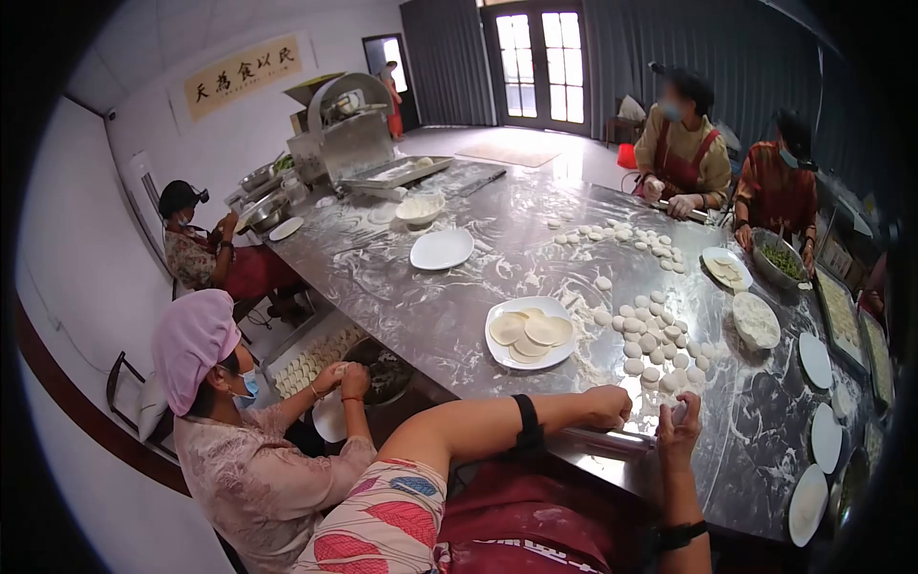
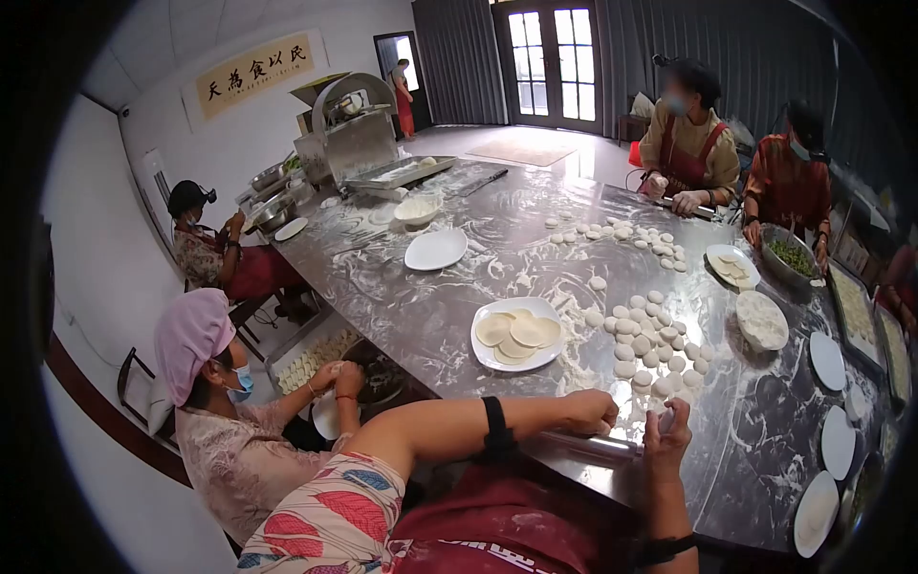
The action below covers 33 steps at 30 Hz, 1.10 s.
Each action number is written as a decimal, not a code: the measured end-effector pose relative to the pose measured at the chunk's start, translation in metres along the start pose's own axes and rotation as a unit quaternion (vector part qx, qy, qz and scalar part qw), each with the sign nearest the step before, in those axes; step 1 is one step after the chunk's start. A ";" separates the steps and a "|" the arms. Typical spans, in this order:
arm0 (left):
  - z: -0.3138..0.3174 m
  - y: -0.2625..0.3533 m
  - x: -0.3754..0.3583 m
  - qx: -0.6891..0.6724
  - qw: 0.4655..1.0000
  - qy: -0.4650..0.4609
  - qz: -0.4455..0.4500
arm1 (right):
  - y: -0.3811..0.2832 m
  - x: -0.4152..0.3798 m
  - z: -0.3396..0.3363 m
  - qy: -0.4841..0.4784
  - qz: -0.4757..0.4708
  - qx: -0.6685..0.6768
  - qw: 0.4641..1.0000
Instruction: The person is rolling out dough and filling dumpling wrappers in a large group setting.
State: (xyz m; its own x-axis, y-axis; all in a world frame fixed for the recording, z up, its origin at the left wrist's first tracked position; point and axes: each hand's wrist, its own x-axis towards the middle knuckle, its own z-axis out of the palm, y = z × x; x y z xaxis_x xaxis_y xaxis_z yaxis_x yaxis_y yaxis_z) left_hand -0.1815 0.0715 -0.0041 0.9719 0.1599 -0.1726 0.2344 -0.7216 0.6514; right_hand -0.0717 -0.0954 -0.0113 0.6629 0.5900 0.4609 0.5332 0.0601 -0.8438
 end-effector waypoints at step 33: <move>0.000 -0.005 -0.021 -0.043 0.997 0.067 -0.003 | -0.008 -0.041 -0.011 0.026 0.020 -0.040 0.999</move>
State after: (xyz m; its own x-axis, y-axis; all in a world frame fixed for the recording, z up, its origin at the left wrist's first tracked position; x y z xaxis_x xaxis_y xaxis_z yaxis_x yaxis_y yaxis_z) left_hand -0.2033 0.0712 -0.0037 0.9634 0.2559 -0.0805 0.2350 -0.6603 0.7133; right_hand -0.0970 -0.1293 -0.0208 0.7095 0.5477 0.4434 0.5455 -0.0286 -0.8376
